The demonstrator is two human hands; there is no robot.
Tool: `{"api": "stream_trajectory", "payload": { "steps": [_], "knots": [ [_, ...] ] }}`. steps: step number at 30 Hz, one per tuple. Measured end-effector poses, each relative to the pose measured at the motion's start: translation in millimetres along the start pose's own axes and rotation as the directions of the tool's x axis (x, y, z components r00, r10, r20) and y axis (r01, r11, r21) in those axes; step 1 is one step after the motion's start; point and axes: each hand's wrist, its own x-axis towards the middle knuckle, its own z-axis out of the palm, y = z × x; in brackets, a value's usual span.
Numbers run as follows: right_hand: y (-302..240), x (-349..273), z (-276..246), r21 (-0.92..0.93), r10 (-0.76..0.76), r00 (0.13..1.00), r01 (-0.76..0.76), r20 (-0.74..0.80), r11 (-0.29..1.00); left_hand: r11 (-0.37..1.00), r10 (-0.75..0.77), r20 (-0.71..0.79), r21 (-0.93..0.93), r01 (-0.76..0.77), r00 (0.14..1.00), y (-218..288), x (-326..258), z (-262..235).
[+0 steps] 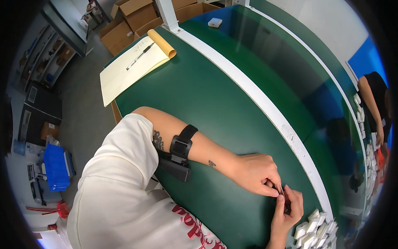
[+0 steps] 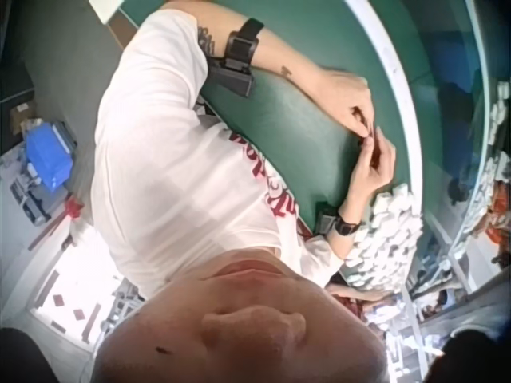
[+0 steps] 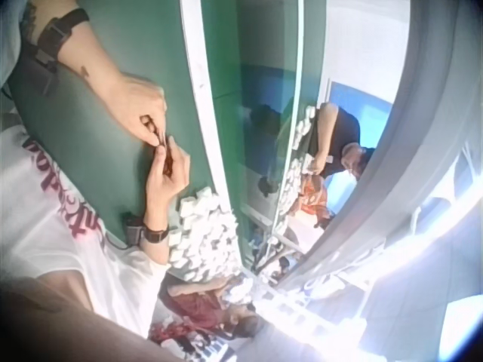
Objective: Manually assembling and inspecting small plastic components on a production line.
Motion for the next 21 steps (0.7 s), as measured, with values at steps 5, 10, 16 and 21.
{"api": "stream_trajectory", "payload": {
  "steps": [5,10,16,21],
  "knots": [
    [2.1,0.4,0.2,-0.003,-0.050,0.999,0.050,0.011,0.999,1.000,0.004,-0.009,-0.015,-0.005,1.000,-0.1,0.1,-0.1],
    [2.9,1.7,0.9,-0.031,-0.104,0.994,0.105,0.016,0.994,0.999,0.012,0.008,0.038,-0.012,1.000,-5.0,1.4,1.1],
    [-2.0,1.5,-0.2,-0.070,-0.164,0.986,0.163,-0.008,0.984,0.998,0.055,-0.030,0.042,-0.054,0.998,-9.8,1.9,6.5],
    [-3.0,-1.9,-4.1,-0.087,-0.231,0.973,0.231,0.020,0.969,1.000,-0.011,-0.007,-0.001,0.011,1.000,-3.2,-1.8,7.0]
  ]
}}
